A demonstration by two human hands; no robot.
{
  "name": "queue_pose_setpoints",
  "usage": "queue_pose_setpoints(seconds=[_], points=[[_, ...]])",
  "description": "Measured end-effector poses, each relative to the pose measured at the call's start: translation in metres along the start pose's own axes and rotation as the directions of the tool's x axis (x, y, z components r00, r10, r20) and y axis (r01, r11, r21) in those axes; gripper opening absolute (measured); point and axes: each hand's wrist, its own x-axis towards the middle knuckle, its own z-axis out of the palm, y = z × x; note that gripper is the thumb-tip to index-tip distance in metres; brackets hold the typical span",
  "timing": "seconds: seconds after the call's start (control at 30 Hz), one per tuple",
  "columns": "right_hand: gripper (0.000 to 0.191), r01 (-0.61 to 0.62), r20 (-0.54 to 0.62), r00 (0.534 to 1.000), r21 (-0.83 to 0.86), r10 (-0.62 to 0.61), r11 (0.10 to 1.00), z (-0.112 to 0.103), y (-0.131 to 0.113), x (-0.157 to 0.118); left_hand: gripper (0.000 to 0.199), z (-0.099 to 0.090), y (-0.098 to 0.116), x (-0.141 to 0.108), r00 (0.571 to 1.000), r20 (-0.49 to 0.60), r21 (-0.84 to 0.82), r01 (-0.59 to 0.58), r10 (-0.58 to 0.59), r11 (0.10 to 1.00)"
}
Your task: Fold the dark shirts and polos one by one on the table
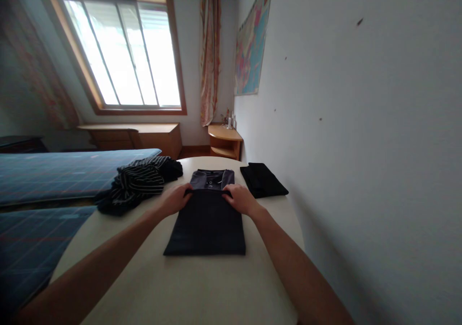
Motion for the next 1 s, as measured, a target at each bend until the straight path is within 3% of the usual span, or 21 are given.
queue_pose_setpoints(seconds=[0.17, 0.3, 0.47, 0.77, 1.0], points=[[0.018, -0.041, 0.019, 0.999, 0.021, 0.041, 0.999, 0.039, 0.019, 0.01, 0.023, 0.045, -0.008, 0.0, 0.999, -0.034, -0.034, -0.022, 0.021, 0.999], [0.019, -0.029, -0.025, 0.999, 0.064, 0.031, 0.998, 0.05, 0.023, 0.003, 0.024, 0.058, -0.013, -0.01, 0.992, -0.097, -0.091, -0.085, 0.076, 0.992], [0.023, -0.016, 0.033, 0.999, 0.115, 0.013, 0.993, 0.038, 0.016, -0.009, 0.024, 0.04, -0.005, -0.023, 0.996, -0.038, -0.052, -0.087, 0.085, 0.995], [0.013, 0.078, 0.195, 0.972, 0.259, -0.132, 0.963, 0.017, -0.008, -0.026, 0.024, 0.012, 0.006, -0.041, 0.965, 0.233, 0.065, -0.141, 0.123, 0.988], [0.015, -0.026, 0.35, 0.93, 0.362, -0.11, 0.932, 0.015, -0.014, -0.029, 0.013, -0.003, 0.0, -0.047, 0.904, 0.395, -0.148, -0.116, 0.166, 0.982]])
